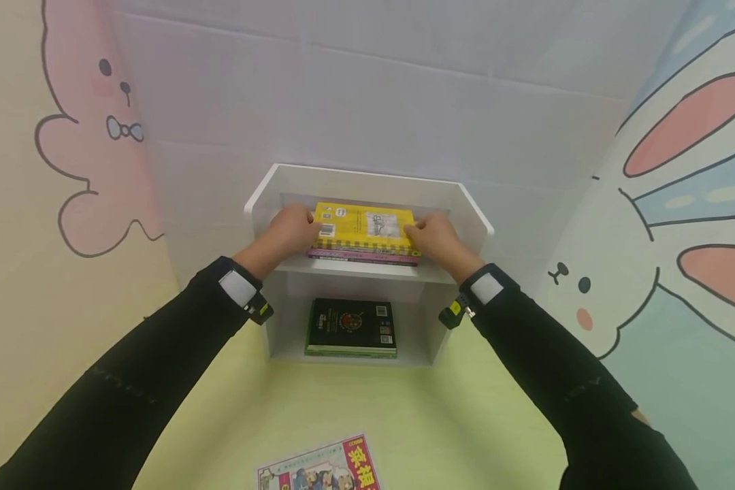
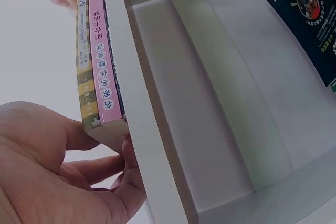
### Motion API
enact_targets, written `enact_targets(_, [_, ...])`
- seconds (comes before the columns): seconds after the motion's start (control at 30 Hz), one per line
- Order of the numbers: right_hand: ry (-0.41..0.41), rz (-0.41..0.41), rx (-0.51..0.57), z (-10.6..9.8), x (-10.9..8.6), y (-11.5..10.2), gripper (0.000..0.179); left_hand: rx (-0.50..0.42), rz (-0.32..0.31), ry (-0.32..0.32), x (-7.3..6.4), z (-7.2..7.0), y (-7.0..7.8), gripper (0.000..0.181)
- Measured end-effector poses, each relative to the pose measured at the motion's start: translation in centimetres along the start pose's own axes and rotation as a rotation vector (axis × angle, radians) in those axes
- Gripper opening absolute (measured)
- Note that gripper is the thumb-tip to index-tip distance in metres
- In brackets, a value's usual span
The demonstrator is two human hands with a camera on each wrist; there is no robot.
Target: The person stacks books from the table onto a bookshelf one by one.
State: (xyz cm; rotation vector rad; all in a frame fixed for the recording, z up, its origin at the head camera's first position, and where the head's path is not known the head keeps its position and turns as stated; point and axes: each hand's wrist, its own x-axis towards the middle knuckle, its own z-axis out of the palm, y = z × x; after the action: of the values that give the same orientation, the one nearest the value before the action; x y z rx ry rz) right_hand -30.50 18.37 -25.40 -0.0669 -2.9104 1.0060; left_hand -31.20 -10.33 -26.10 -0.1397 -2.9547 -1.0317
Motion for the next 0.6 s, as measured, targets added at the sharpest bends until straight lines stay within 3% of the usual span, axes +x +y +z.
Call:
enact_targets(0.1, [0.013,0.012,0.001,-0.2,-0.3,0.4,0.049,-0.002,0.006,0.015,-0.5,0.3,-0.1,0.04])
enact_targets(0.17, [0.056,-0.013,-0.017,-0.5,-1.3,0.9,0.054,0.024,0.052,0.043,-1.8,0.5,-0.3,0.045])
enact_targets(0.23, [0.125,-0.083,-0.025,-0.7,-3.2,1.6,0.058,0.052,0.121,0.083,-4.2,0.8,-0.8,0.051])
enact_targets(0.3, [0.217,-0.183,-0.045,-0.6,-6.2,2.7,0.059,0.064,0.202,0.124,-7.5,1.4,-1.8,0.055])
enact_targets(0.4, [0.347,-0.324,-0.051,0.8,-11.5,5.4,0.049,-0.004,0.267,0.126,-13.3,2.9,-4.8,0.048])
enact_targets(0.47, [0.387,-0.371,-0.072,2.5,-14.7,7.7,0.042,-0.062,0.253,0.083,-16.6,4.3,-7.5,0.041])
enact_targets(0.53, [0.362,-0.366,-0.078,5.1,-17.1,10.5,0.038,-0.086,0.196,0.021,-18.9,6.2,-10.7,0.036])
enact_targets(0.6, [0.261,-0.32,-0.067,7.9,-19.0,13.0,0.037,-0.063,0.115,-0.041,-20.4,8.2,-13.8,0.038])
